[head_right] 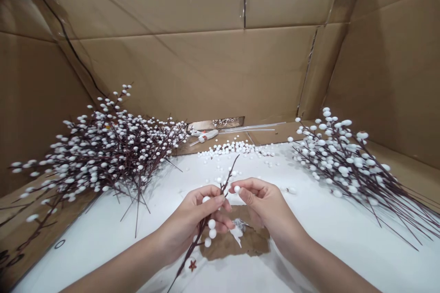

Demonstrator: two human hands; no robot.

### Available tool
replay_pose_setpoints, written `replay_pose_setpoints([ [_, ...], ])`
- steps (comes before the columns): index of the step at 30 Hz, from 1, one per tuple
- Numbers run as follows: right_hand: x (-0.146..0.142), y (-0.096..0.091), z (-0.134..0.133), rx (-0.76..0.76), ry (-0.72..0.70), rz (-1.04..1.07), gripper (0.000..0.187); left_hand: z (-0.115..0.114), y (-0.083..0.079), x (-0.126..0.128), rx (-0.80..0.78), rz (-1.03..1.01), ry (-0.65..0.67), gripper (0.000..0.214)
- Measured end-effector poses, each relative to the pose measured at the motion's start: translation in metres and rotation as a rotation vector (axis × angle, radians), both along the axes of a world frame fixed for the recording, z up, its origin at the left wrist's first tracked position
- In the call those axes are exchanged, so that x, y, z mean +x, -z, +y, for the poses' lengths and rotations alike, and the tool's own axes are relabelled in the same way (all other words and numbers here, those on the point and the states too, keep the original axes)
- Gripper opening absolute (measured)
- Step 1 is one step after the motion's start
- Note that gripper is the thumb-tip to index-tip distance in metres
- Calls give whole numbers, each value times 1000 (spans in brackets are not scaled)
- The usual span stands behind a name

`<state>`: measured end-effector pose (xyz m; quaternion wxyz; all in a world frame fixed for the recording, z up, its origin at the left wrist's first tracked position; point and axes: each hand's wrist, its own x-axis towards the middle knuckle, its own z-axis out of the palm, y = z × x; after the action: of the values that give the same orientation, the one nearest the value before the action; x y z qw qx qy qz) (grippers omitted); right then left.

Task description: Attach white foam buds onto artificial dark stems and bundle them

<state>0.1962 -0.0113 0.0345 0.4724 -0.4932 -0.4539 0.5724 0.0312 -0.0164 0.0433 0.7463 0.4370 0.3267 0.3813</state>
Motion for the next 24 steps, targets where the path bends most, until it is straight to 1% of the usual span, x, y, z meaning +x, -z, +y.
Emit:
replay_pose_setpoints([
  [7, -5, 1, -3, -18, -56, 98, 40, -3, -5, 2, -36, 9, -32, 26],
  [12, -8, -3, -5, -31, -63, 76, 41, -3, -3, 3, -20, -5, -45, 30],
  [17, -10, -8, -6, -53, -108, 153, 38, -5, -1, 1, 7, -36, -30, 27],
  [21, -8, -4, -5, -37, -164, 213, 33, -4, -1, 1, 19, -43, -23, 24],
  [24, -6, 0, -5, -8, -183, 202, 30, -4, -2, 1, 17, -40, -23, 23],
])
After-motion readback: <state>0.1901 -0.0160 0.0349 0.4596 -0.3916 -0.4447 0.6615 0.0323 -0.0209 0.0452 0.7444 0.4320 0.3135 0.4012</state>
